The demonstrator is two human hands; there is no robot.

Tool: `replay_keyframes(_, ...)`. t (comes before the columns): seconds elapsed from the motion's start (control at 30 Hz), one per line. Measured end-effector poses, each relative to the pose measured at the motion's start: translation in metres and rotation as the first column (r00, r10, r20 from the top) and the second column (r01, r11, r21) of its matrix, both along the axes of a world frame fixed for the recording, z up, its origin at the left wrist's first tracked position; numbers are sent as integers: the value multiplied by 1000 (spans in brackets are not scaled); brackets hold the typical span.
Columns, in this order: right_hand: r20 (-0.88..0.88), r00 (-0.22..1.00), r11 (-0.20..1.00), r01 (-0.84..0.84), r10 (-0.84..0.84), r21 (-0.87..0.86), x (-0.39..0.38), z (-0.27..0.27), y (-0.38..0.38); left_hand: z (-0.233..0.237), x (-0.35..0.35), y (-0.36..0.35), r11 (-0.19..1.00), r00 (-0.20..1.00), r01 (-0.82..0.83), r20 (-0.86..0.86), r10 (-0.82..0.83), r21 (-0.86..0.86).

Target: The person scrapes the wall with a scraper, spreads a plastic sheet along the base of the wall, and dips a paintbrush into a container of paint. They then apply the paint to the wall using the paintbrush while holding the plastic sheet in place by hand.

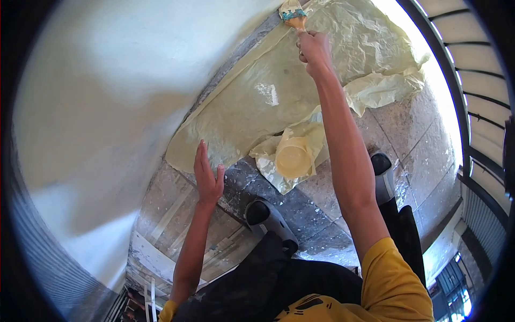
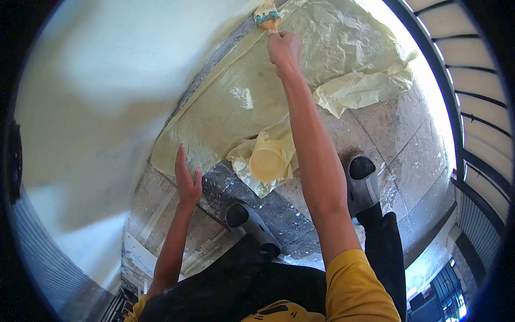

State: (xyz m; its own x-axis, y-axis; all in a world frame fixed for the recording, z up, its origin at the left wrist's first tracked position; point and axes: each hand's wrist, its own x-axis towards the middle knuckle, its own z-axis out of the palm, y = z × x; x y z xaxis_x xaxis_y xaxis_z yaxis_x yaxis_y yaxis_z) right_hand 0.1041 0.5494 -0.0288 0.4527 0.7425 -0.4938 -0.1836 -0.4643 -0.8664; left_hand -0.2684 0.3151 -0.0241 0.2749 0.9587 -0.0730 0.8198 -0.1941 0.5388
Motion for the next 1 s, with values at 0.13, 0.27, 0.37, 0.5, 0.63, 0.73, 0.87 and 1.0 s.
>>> replay_keyframes(0.13,-34,999,1000,-24,25,13,-7,-2,-5,0,-2,-1,1000,1000,-5,7,4,12)
replay_keyframes(0.27,-47,998,999,-49,49,2,-14,-9,-9,2,-3,-2,1000,1000,-8,12,8,17)
replay_keyframes(0.37,-52,995,997,-82,81,-1,-21,-9,-15,3,-4,-2,1000,1000,-7,10,6,25)
replay_keyframes(0.5,-55,996,997,-70,69,-17,-36,1,-24,7,-2,-1,999,1000,-4,10,4,34)
replay_keyframes(0.63,-92,992,996,-89,86,-22,-47,5,-33,6,-4,-3,999,1000,-2,22,1,54)
replay_keyframes(0.73,-108,989,995,-103,100,-18,-55,8,-39,7,-5,-5,999,999,-13,33,12,48)
replay_keyframes(0.87,-121,986,993,-115,112,-21,-66,10,-47,9,-6,-7,999,999,-17,38,15,45)
replay_keyframes(1.0,-155,980,992,-128,124,-15,-77,8,-55,10,-8,-9,999,999,-24,27,23,42)
